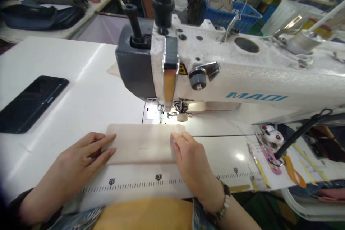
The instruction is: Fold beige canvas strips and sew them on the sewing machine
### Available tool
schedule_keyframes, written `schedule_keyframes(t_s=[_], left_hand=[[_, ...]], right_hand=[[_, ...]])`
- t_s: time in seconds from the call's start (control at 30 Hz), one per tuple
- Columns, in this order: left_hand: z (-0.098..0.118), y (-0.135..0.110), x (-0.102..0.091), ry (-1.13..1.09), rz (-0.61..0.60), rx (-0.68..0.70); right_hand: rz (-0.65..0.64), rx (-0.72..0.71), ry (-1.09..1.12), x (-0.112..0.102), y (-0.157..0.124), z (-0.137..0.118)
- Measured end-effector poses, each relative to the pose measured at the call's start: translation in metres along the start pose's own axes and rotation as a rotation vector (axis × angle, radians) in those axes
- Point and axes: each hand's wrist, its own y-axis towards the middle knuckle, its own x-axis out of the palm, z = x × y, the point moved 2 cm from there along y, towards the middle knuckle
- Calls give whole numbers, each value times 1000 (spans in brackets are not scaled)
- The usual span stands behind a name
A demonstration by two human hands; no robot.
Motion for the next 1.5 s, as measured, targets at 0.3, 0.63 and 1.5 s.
schedule_keyframes(t_s=[0.3,0.63,1.5], left_hand=[[-1,1,0,78,-30,20],[34,17,-2,167,-256,489],[26,-7,2,413,-47,510]], right_hand=[[23,93,-275,-5,-4,6],[52,-472,-247,-2,10,-12],[-24,-450,-239,25,9,-23]])
